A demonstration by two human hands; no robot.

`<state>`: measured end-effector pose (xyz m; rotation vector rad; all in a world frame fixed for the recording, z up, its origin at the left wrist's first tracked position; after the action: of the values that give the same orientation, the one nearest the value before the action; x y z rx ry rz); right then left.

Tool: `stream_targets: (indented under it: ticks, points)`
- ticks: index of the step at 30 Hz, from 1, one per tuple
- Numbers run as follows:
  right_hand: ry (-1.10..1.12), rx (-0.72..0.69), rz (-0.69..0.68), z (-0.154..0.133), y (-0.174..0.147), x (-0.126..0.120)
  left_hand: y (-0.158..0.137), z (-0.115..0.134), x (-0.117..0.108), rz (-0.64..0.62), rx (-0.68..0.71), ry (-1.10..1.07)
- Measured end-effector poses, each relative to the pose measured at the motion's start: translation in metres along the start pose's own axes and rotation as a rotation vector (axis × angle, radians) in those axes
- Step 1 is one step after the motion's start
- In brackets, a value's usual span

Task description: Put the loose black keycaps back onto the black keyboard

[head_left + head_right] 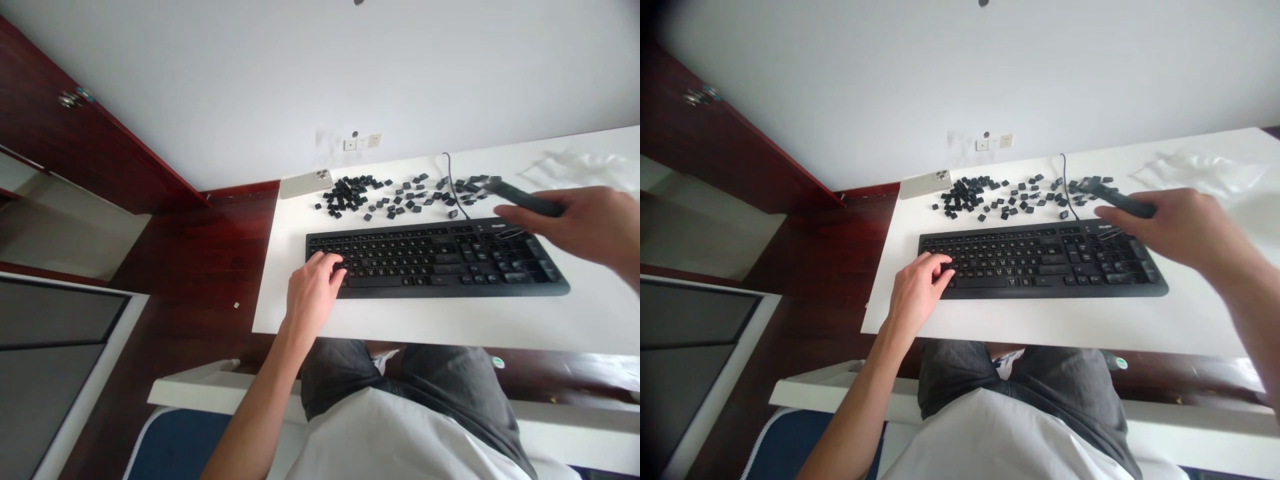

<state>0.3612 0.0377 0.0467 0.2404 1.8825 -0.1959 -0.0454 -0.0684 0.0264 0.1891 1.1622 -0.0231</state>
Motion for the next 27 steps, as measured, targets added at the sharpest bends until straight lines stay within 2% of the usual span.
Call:
stream_targets:
  ticks: [1,3,5,9,11,13,14,15,17,19,23,24,27]
  points:
    - [-0.059,0.054,0.019,0.020,0.014,-0.005,0.000,-0.001,-0.003,0.023,0.007,-0.026]
    - [-0.133,0.176,-0.031,0.060,0.039,-0.003,0.003,-0.005,-0.010,0.081,0.014,-0.125]
    - [-0.164,0.162,0.020,0.082,0.056,-0.003,0.012,-0.013,-0.016,0.112,0.005,-0.289]
    - [-0.124,0.067,-0.003,0.102,0.063,0.014,0.039,-0.024,-0.010,-0.006,-0.001,-0.628]
    - [-0.096,0.017,0.012,0.103,0.058,0.017,0.050,-0.022,-0.011,-0.027,0.027,-0.695]
    - [-0.125,0.007,0.082,0.098,0.046,0.011,0.053,-0.016,-0.014,-0.017,0.046,-0.737]
    - [-0.151,-0.014,0.111,0.090,0.037,0.008,0.052,-0.012,-0.016,-0.010,0.049,-0.759]
    - [-0.184,-0.009,0.200,0.080,0.025,-0.001,0.050,-0.007,-0.017,-0.005,0.050,-0.781]
    - [-0.117,-0.218,0.308,0.032,-0.008,-0.013,0.042,0.003,-0.019,0.003,0.049,-0.819]
    - [0.072,-0.367,0.324,-0.018,-0.046,-0.019,0.033,0.015,-0.022,0.010,0.055,-0.849]
    - [0.464,-0.624,0.164,-0.110,-0.116,-0.013,0.016,0.035,-0.034,0.084,0.083,-0.869]
    - [0.548,-0.657,0.108,-0.126,-0.128,-0.008,0.013,0.040,-0.037,0.103,0.099,-0.870]
    - [0.878,-0.641,-0.158,-0.158,-0.152,0.014,0.005,0.051,-0.045,0.144,0.147,-0.854]
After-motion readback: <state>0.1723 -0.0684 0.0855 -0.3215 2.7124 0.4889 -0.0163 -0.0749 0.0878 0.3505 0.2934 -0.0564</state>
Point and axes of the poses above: each hand's wrist, its own y-axis towards the middle knuckle, its own x-axis out of the palm, z = x × y, the point moved 9 cm from there along y, towards the middle knuckle, and after that the axes turned 2 degrees about y, right-handed, at the moved point
